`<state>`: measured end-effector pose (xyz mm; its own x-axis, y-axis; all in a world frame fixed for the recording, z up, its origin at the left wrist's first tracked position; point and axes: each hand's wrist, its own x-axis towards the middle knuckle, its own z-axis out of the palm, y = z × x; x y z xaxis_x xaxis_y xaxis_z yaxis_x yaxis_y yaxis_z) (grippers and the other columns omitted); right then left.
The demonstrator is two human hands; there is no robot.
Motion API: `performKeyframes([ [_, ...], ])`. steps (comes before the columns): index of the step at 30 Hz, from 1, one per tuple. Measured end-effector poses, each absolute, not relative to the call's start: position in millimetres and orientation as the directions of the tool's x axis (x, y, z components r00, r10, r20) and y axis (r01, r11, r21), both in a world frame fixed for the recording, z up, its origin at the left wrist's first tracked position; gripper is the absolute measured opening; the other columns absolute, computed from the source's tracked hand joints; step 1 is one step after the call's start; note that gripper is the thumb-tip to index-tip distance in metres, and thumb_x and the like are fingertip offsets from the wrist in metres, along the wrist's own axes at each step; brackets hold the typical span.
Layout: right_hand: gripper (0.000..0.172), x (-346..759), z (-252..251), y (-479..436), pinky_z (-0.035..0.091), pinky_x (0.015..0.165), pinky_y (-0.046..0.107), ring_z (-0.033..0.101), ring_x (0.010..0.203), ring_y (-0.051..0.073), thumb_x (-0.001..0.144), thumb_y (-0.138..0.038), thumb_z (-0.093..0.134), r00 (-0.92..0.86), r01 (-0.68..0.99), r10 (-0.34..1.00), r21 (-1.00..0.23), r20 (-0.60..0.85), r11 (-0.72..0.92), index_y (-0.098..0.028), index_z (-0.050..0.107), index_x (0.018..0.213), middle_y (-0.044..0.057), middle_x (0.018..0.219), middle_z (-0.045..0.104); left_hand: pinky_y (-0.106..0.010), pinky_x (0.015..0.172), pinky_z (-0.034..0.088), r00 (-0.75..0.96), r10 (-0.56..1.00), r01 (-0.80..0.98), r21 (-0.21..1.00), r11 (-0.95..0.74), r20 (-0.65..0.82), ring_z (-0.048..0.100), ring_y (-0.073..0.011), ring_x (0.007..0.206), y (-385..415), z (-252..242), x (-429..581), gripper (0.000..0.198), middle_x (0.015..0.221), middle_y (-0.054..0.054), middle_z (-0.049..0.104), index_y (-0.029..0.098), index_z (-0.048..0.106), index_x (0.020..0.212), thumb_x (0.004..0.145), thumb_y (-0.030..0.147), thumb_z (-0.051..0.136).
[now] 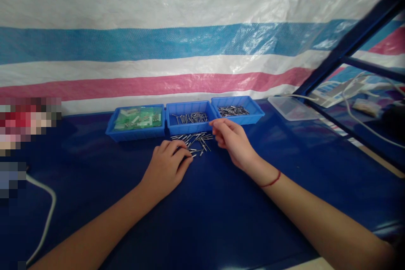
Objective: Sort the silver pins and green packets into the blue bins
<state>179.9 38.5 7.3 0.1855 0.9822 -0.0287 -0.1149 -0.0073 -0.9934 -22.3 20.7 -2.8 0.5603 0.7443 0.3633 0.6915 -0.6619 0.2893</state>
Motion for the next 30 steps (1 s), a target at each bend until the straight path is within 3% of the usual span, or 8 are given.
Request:
performKeyframes([
  [4,0.017,174,4,31,0.039,0.055,0.023,0.05,0.061,0.011,0.082,-0.032,0.059,-0.139,0.241,0.975,-0.948,0.176,0.205,-0.017,0.066,0.079,0.0,0.07,0.059,-0.037,0.08,0.04,0.493,0.78,0.705,0.349,-0.618,0.386,0.058,-0.0212,0.095,22,0,-23,0.013,0.1,-0.003,0.068,0.022,0.063,0.095,0.093,0.028,0.051],
  [8,0.016,172,4,26,0.04,0.057,0.025,0.052,0.063,0.012,0.087,-0.03,0.056,-0.341,0.415,0.896,-0.81,0.283,0.414,-0.019,0.067,0.085,0.002,0.076,0.063,-0.035,0.08,0.041,0.474,0.775,0.658,0.416,-0.627,0.418,0.062,-0.0188,0.089,24,-1,-25,0.011,0.094,-0.002,0.069,0.022,0.062,0.095,0.093,0.026,0.052],
  [13,0.013,172,2,26,0.042,0.059,0.024,0.055,0.063,0.012,0.087,-0.026,0.056,-0.449,0.433,0.823,-0.72,0.349,0.542,-0.019,0.067,0.086,0.002,0.076,0.063,-0.032,0.083,0.047,0.423,0.754,0.565,0.505,-0.653,0.502,0.064,-0.0178,0.091,24,-4,-26,0.011,0.096,-0.002,0.069,0.022,0.062,0.099,0.091,0.025,0.056],
  [17,0.009,172,1,25,0.041,0.058,0.023,0.052,0.061,0.011,0.087,-0.022,0.057,-0.445,0.435,0.828,-0.726,0.342,0.533,-0.017,0.065,0.087,0.001,0.076,0.061,-0.028,0.081,0.051,0.338,0.826,0.53,0.634,-0.563,0.451,0.066,-0.0153,0.086,23,-1,-25,0.025,0.099,-0.001,0.07,0.022,0.056,0.113,0.089,0.027,0.057],
  [23,0.008,171,3,24,0.043,0.07,0.027,0.055,0.07,0.013,0.088,-0.021,0.058,-0.437,0.437,0.809,-0.693,0.394,0.573,-0.018,0.064,0.085,0.002,0.076,0.062,-0.024,0.075,0.051,0.322,0.867,0.493,0.715,-0.496,0.379,0.066,-0.0132,0.079,23,3,-26,0.011,0.089,0.001,0.07,0.021,0.063,0.094,0.088,0.03,0.058],
  [30,0.009,171,-1,25,0.047,0.082,0.033,0.06,0.088,0.017,0.086,-0.018,0.06,-0.433,0.441,0.79,-0.662,0.434,0.605,-0.019,0.066,0.091,0.006,0.093,0.065,-0.024,0.073,0.05,0.35,0.853,0.482,0.707,-0.518,0.386,0.065,-0.0132,0.079,24,3,-26,0.011,0.088,0.001,0.07,0.021,0.064,0.092,0.089,0.028,0.056],
])
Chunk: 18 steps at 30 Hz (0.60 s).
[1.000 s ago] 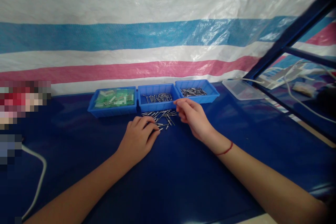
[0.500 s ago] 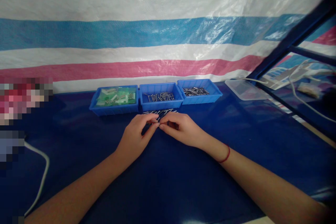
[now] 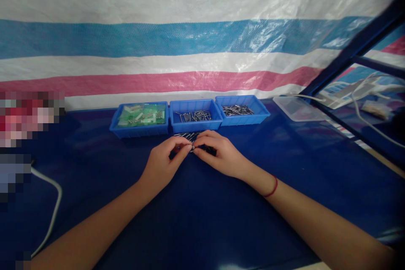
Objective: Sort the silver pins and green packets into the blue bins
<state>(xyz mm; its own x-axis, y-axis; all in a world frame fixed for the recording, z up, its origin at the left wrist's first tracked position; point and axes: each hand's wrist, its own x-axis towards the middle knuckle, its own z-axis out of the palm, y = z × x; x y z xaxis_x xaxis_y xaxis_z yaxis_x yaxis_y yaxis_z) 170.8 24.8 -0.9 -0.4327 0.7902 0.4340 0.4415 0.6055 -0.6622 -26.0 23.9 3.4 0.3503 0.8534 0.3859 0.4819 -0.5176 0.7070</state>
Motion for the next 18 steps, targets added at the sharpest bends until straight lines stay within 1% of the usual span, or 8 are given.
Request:
performKeyframes([
  [3,0.01,171.1,-3.8,25.4,0.047,0.085,0.035,0.06,0.094,0.018,0.086,-0.019,0.06,-0.426,0.441,0.789,-0.659,0.444,0.609,-0.021,0.067,0.093,0.007,0.097,0.065,-0.025,0.074,0.05,0.355,0.852,0.482,0.705,-0.52,0.385,0.065,-0.0138,0.08,24.3,2.8,-26.1,0.011,0.089,0.0,0.07,0.021,0.064,0.092,0.089,0.028,0.056],
  [6,0.008,171.4,-4.5,25.9,0.048,0.086,0.035,0.06,0.094,0.019,0.085,-0.019,0.061,-0.405,0.431,0.801,-0.681,0.441,0.592,-0.021,0.066,0.091,0.007,0.097,0.065,-0.025,0.073,0.05,0.354,0.849,0.485,0.699,-0.525,0.392,0.064,-0.0138,0.079,24.7,2.1,-26.4,0.01,0.09,0.0,0.069,0.021,0.063,0.092,0.089,0.027,0.056],
  [14,0.004,171.2,-1.4,25.7,0.048,0.082,0.032,0.06,0.087,0.016,0.082,-0.018,0.063,-0.326,0.387,0.827,-0.734,0.457,0.558,-0.02,0.064,0.086,0.005,0.092,0.062,-0.025,0.072,0.047,0.344,0.809,0.467,0.661,-0.587,0.476,0.059,-0.0128,0.078,25.0,2.9,-25.6,0.006,0.089,-0.001,0.064,0.02,0.061,0.093,0.089,0.022,0.056],
  [18,0.005,170.9,0.6,25.3,0.048,0.075,0.03,0.059,0.082,0.015,0.081,-0.017,0.064,-0.284,0.366,0.823,-0.737,0.493,0.568,-0.02,0.063,0.085,0.005,0.091,0.061,-0.025,0.073,0.046,0.343,0.803,0.463,0.656,-0.596,0.488,0.058,-0.0131,0.079,24.5,3.7,-25.7,0.006,0.088,-0.001,0.063,0.019,0.06,0.092,0.089,0.02,0.055],
])
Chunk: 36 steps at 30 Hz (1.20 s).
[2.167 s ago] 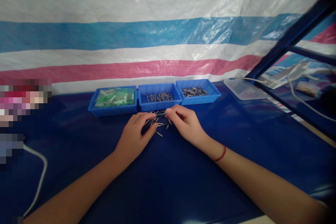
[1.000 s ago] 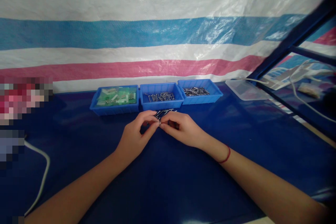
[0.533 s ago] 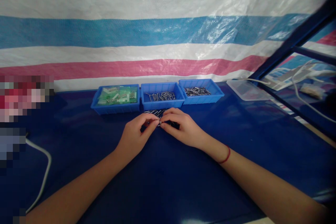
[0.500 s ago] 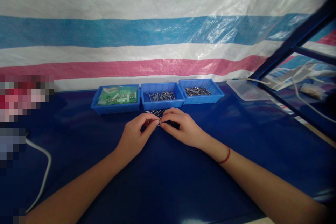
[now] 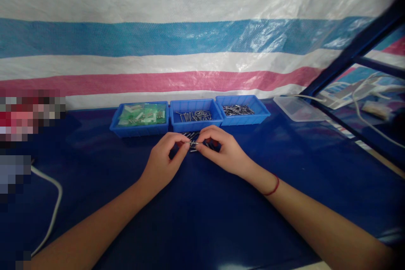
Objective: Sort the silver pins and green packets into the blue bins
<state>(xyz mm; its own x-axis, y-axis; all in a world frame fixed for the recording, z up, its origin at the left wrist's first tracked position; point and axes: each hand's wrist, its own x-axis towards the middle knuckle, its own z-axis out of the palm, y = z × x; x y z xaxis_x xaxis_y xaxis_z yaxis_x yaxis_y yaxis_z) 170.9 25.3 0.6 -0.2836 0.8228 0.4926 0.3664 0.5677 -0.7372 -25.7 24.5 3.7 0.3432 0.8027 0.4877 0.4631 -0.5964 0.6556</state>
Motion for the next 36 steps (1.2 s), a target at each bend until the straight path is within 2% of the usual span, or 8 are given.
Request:
performKeyframes([
  [7,0.003,170,6,20,0.043,0.065,0.027,0.054,0.072,0.013,0.08,-0.021,0.065,-0.228,0.327,0.845,-0.779,0.484,0.534,-0.019,0.063,0.082,0.002,0.082,0.061,-0.028,0.079,0.047,0.385,0.803,0.483,0.642,-0.596,0.455,0.059,-0.0155,0.087,27,2,-25,0.007,0.091,-0.003,0.062,0.02,0.059,0.09,0.09,0.021,0.052],
  [12,0.023,169,5,21,0.038,0.056,0.025,0.048,0.059,0.01,0.085,-0.031,0.06,-0.109,0.253,0.942,-0.907,0.319,0.336,-0.017,0.059,0.067,-0.001,0.064,0.056,-0.034,0.082,0.046,0.456,0.794,0.55,0.575,-0.607,0.402,0.06,-0.0187,0.092,24,0,-23,0.012,0.096,-0.004,0.064,0.02,0.057,0.1,0.09,0.025,0.053],
  [15,0.03,177,7,31,0.035,0.049,0.023,0.042,0.051,0.008,0.082,-0.037,0.063,0.137,0.076,0.968,-0.976,0.212,0.203,-0.017,0.058,0.061,-0.002,0.058,0.052,-0.038,0.085,0.044,0.489,0.782,0.596,0.506,-0.624,0.388,0.058,-0.0213,0.097,22,-1,-23,0.021,0.101,-0.005,0.065,0.021,0.056,0.11,0.089,0.027,0.055],
  [18,0.025,197,12,46,0.029,0.04,0.02,0.039,0.045,0.006,0.076,-0.042,0.067,0.388,-0.236,0.922,-0.967,-0.007,0.093,-0.017,0.062,0.071,-0.003,0.061,0.056,-0.041,0.088,0.042,0.542,0.75,0.622,0.419,-0.661,0.379,0.055,-0.0237,0.105,21,-2,-23,0.02,0.107,-0.006,0.065,0.023,0.06,0.109,0.09,0.026,0.054],
  [21,0.022,218,17,58,0.029,0.036,0.019,0.04,0.042,0.005,0.074,-0.039,0.068,0.449,-0.456,0.869,-0.889,-0.209,0.023,-0.02,0.062,0.082,-0.004,0.067,0.061,-0.042,0.09,0.04,0.573,0.727,0.638,0.35,-0.686,0.379,0.052,-0.025,0.109,21,-3,-23,0.02,0.109,-0.006,0.065,0.025,0.064,0.106,0.09,0.024,0.053],
  [25,0.016,227,22,60,0.027,0.034,0.019,0.036,0.04,0.005,0.077,-0.032,0.058,0.436,-0.554,0.856,-0.832,-0.278,0.012,-0.019,0.062,0.085,-0.006,0.06,0.056,-0.044,0.091,0.038,0.564,0.736,0.676,0.304,-0.672,0.375,0.049,-0.0269,0.113,22,-6,-23,0.021,0.111,-0.006,0.065,0.026,0.066,0.107,0.09,0.025,0.054],
  [31,0.015,207,18,51,0.022,0.036,0.018,0.034,0.042,0.004,0.072,-0.026,0.058,0.33,-0.444,0.921,-0.895,-0.209,-0.044,-0.016,0.065,0.08,-0.006,0.058,0.046,-0.043,0.087,0.038,0.542,0.767,0.714,0.294,-0.636,0.342,0.05,-0.0265,0.11,22,-6,-23,0.015,0.109,-0.004,0.065,0.025,0.07,0.094,0.09,0.029,0.056],
  [36,0.02,193,13,42,0.03,0.044,0.021,0.042,0.05,0.008,0.081,-0.031,0.056,0.158,0.058,0.981,-0.993,0.109,0.101,-0.016,0.066,0.073,-0.002,0.061,0.052,-0.041,0.087,0.038,0.514,0.782,0.723,0.311,-0.617,0.353,0.051,-0.0256,0.108,22,-3,-21,0.014,0.106,-0.005,0.066,0.022,0.067,0.091,0.092,0.026,0.054],
])
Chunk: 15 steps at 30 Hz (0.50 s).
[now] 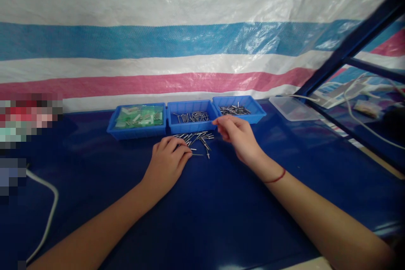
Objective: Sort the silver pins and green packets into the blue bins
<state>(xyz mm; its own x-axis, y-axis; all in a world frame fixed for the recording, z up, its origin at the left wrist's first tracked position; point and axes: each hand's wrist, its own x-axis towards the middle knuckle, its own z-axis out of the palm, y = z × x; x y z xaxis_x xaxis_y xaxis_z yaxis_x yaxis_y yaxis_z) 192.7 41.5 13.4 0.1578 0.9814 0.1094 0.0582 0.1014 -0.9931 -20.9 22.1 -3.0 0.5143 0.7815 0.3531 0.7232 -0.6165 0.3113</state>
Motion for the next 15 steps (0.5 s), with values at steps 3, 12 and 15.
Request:
performKeyframes([
  [3,0.017,185,14,32,0.041,0.059,0.026,0.053,0.062,0.012,0.083,-0.03,0.058,-0.17,0.399,0.926,-0.836,0.337,0.377,-0.017,0.067,0.075,0.002,0.071,0.062,-0.041,0.088,0.038,0.472,0.794,0.727,0.341,-0.596,0.384,0.052,-0.0249,0.107,23,-2,-21,0.014,0.104,-0.005,0.067,0.021,0.064,0.092,0.093,0.026,0.051],
  [12,0.011,171,5,20,0.043,0.058,0.025,0.051,0.058,0.01,0.085,-0.025,0.06,-0.325,0.409,0.839,-0.736,0.435,0.54,-0.019,0.069,0.087,0.002,0.076,0.065,-0.034,0.082,0.044,0.391,0.832,0.621,0.555,-0.554,0.393,0.062,-0.0186,0.086,26,1,-26,0.016,0.085,-0.001,0.07,0.022,0.06,0.093,0.094,0.027,0.045],
  [15,0.013,169,5,19,0.041,0.054,0.025,0.049,0.057,0.01,0.085,-0.028,0.061,-0.268,0.34,0.875,-0.81,0.404,0.478,-0.019,0.07,0.088,0.003,0.076,0.065,-0.033,0.083,0.044,0.411,0.827,0.592,0.576,-0.563,0.385,0.064,-0.0181,0.086,25,2,-27,0.015,0.083,0.0,0.07,0.022,0.059,0.094,0.095,0.028,0.045],
])
